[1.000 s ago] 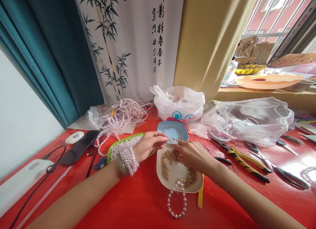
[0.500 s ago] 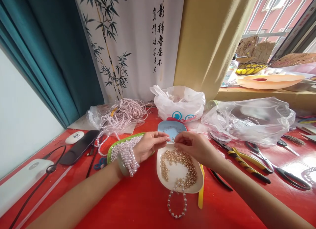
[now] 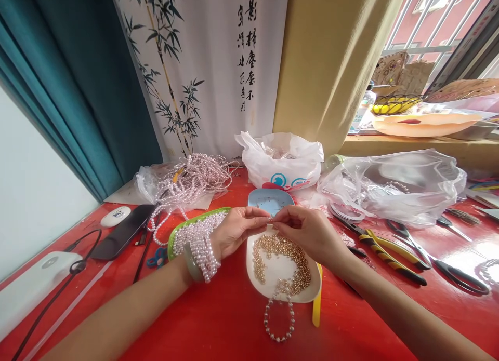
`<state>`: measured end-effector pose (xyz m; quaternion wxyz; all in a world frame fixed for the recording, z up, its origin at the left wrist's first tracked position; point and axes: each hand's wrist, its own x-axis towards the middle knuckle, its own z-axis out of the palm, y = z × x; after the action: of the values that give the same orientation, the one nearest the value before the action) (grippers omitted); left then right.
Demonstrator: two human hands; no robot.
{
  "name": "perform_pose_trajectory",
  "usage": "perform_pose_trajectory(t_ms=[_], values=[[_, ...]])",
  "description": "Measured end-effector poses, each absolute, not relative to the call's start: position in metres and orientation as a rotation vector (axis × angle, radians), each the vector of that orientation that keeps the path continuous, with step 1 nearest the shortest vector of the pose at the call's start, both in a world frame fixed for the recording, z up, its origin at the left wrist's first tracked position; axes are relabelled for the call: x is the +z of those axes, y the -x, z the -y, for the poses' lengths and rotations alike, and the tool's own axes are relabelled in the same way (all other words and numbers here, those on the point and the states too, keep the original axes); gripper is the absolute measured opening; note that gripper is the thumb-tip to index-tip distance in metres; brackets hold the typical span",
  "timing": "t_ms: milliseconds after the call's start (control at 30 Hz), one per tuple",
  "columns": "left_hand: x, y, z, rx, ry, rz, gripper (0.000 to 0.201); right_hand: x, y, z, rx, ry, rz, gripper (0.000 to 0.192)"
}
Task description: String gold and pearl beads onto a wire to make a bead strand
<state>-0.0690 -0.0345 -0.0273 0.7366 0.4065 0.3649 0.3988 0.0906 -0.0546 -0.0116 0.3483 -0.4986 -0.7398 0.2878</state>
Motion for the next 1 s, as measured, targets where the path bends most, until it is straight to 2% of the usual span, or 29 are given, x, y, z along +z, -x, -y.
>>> perform_pose_trajectory(t_ms=[267,500,667,833,1000], values=[[-0.031,0.071,0.033,0.873,-0.948,-0.787,0.023,-0.017,-0.088,0.057,0.724,1.148,1.915,0.005],[-0.024,0.073,0.04,0.776,-1.035,-0.71,0.025,-0.015,-0.092,0.056,0.194,0.941,2.107,0.012],[-0.023,0.072,0.041,0.744,-1.057,-0.74,0.021,-0.015,-0.098,0.057,0.044,0.92,2.163,0.019],[-0.023,0.069,0.043,0.739,-1.032,-0.736,0.022,-0.012,-0.099,0.057,0.125,1.061,2.099,0.018],[-0.022,0.069,0.044,0.757,-1.033,-0.738,0.021,-0.007,-0.096,0.055,0.458,1.188,1.94,0.015]])
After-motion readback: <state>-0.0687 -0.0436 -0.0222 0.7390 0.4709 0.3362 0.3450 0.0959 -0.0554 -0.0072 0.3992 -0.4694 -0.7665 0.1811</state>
